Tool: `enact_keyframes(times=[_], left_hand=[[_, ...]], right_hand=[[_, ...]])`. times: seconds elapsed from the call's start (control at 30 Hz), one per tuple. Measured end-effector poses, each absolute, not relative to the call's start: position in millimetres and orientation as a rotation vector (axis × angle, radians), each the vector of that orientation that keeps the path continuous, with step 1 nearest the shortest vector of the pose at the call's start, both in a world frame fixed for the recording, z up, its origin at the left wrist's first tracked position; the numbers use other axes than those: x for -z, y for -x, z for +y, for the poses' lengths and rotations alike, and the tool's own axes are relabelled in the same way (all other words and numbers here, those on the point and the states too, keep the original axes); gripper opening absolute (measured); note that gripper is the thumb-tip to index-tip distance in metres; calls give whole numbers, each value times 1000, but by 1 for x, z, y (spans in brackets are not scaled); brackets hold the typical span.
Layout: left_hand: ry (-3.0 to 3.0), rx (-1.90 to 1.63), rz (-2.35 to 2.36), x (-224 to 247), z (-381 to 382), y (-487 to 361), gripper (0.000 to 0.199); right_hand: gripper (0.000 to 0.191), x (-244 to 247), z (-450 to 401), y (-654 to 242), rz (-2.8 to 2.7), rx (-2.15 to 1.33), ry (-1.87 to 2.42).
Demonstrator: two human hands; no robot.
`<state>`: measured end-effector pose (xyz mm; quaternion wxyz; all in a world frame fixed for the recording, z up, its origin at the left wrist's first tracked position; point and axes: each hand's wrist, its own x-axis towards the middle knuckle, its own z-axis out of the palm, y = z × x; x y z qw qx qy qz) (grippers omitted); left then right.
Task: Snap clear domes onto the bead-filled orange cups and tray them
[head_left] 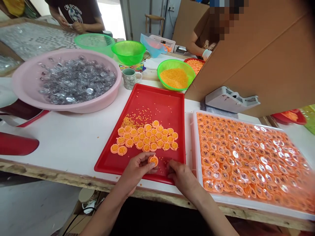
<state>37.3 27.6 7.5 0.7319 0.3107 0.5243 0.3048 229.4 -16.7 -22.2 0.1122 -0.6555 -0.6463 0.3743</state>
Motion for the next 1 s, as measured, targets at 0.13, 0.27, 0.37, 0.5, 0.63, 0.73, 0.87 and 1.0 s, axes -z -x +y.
enact_keyframes(times=[0.13,0.27,0.37,0.5,0.63,0.73,0.87,1.0], left_hand=[[-701,-622,1137,-10,26,-39,37],[-737,-564,1067,-11,25,-46,39],[-777,-557,992,-8,23,-54,39],[-788,-541,939,-2,19,-64,34],[-937,-568,979,3,15,-71,31],[-1196,-576,1048,6,14,-73,33],[-1393,-649,1025,11,13,-74,36],[-1415,-738,996,14,14,-72,32]], right_hand=[[9,18,-19,-237,-1515,-1275,1752],[16,9,-19,-240,-961,-1519,1485],[29,6,-15,-238,-800,-1586,1423],[34,8,-11,-235,-725,-1594,1456],[25,12,-14,-232,-821,-1433,1577],[14,12,-18,-230,-986,-1224,1693],[9,11,-24,-228,-1197,-936,1742],[10,13,-31,-225,-1267,-826,1739]])
